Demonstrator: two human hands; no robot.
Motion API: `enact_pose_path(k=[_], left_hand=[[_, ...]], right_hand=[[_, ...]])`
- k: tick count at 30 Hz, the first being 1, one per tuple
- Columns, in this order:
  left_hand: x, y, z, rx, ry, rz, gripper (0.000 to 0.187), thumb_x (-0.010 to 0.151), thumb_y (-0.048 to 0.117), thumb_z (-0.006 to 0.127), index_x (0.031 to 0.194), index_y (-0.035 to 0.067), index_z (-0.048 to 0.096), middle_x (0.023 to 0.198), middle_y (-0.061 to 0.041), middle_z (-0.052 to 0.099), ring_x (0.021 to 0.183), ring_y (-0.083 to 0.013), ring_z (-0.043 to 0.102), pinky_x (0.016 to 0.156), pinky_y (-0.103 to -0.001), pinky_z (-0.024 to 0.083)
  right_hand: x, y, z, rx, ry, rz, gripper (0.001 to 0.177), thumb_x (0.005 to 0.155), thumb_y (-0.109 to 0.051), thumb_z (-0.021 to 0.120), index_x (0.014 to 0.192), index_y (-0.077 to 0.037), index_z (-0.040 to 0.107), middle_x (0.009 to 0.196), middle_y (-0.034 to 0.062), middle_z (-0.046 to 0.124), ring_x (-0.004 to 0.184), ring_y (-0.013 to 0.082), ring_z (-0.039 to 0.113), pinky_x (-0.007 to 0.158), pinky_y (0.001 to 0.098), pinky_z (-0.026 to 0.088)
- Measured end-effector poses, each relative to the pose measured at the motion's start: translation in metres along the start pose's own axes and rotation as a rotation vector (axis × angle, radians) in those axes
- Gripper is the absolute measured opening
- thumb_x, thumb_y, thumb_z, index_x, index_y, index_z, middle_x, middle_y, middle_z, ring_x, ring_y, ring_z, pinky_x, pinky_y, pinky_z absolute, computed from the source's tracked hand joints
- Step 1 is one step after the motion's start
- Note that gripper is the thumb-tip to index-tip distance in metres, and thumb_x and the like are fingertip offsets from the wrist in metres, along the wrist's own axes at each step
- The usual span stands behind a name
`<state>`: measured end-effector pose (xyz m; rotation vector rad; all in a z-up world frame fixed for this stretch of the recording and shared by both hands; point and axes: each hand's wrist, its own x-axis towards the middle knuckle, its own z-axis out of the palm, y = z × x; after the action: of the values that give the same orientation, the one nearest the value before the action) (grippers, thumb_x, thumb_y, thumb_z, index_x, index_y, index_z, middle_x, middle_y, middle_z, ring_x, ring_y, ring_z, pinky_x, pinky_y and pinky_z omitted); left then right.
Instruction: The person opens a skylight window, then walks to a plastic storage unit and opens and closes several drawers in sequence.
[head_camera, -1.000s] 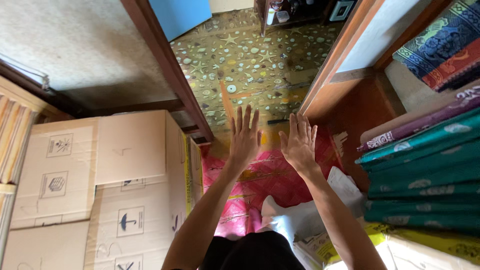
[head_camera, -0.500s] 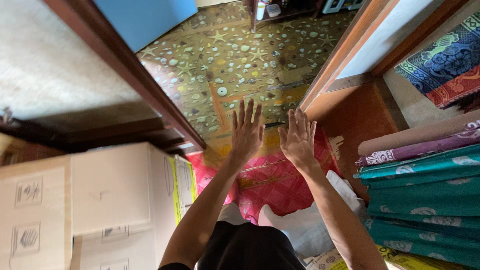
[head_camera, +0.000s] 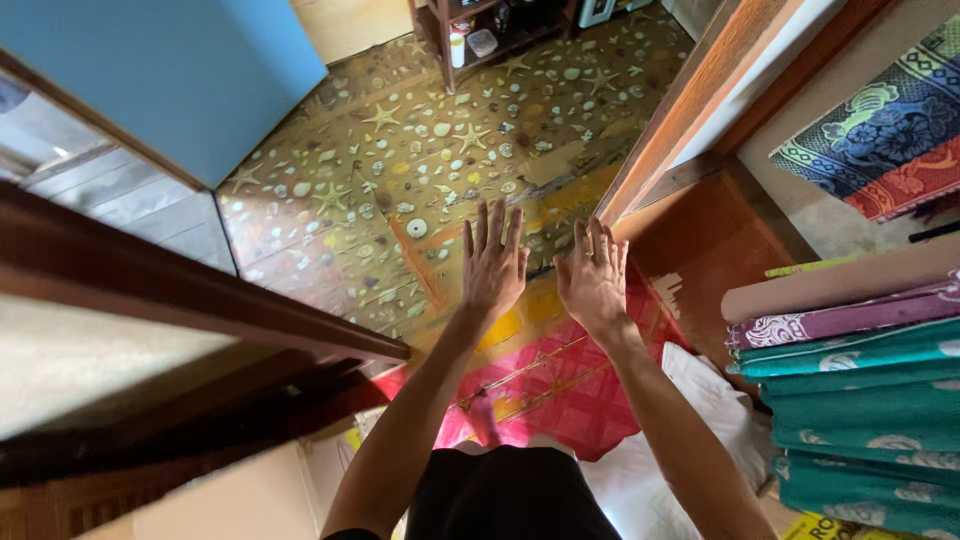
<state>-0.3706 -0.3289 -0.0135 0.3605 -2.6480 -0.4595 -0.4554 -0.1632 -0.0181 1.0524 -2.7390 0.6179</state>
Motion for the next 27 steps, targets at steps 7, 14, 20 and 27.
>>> enact_pose_path(k=[7, 14, 20, 27], left_hand=[[0.032, -0.023, 0.009, -0.007, -0.013, 0.051, 0.068, 0.098, 0.024, 0.062, 0.158, 0.008, 0.036, 0.167, -0.019, 0.026, 0.157, -0.0433, 0.018, 0.125, -0.063, 0.016], [0.07, -0.042, 0.022, -0.041, -0.046, 0.049, 0.068, 0.098, 0.024, 0.061, 0.159, 0.008, 0.035, 0.168, -0.02, 0.025, 0.156, -0.0441, 0.017, 0.125, -0.062, 0.015], [0.123, -0.054, 0.046, -0.036, -0.05, 0.053, 0.069, 0.099, 0.026, 0.06, 0.161, 0.01, 0.032, 0.169, -0.018, 0.024, 0.157, -0.0422, 0.015, 0.126, -0.061, 0.014], [0.187, -0.064, 0.076, 0.048, -0.05, 0.07, 0.069, 0.101, 0.032, 0.057, 0.162, 0.011, 0.029, 0.169, -0.018, 0.019, 0.157, -0.0406, 0.011, 0.126, -0.062, 0.012]], right_hand=[[0.033, 0.002, 0.019, -0.014, -0.014, 0.028, 0.069, 0.104, -0.036, 0.055, 0.156, 0.005, 0.035, 0.158, 0.0316, 0.036, 0.147, 0.0469, 0.034, 0.12, 0.0628, 0.024], [0.072, 0.01, 0.039, -0.017, -0.002, 0.036, 0.068, 0.107, -0.038, 0.048, 0.156, 0.005, 0.033, 0.159, 0.0315, 0.034, 0.147, 0.0458, 0.035, 0.122, 0.058, 0.026], [0.122, 0.031, 0.048, -0.03, -0.031, 0.059, 0.07, 0.108, -0.041, 0.044, 0.158, 0.006, 0.029, 0.16, 0.0316, 0.031, 0.147, 0.0474, 0.031, 0.123, 0.0579, 0.023], [0.184, 0.056, 0.047, 0.168, -0.122, 0.087, 0.072, 0.107, -0.038, 0.036, 0.16, 0.007, 0.013, 0.165, 0.0366, 0.009, 0.149, 0.0542, 0.013, 0.118, 0.0559, 0.021]])
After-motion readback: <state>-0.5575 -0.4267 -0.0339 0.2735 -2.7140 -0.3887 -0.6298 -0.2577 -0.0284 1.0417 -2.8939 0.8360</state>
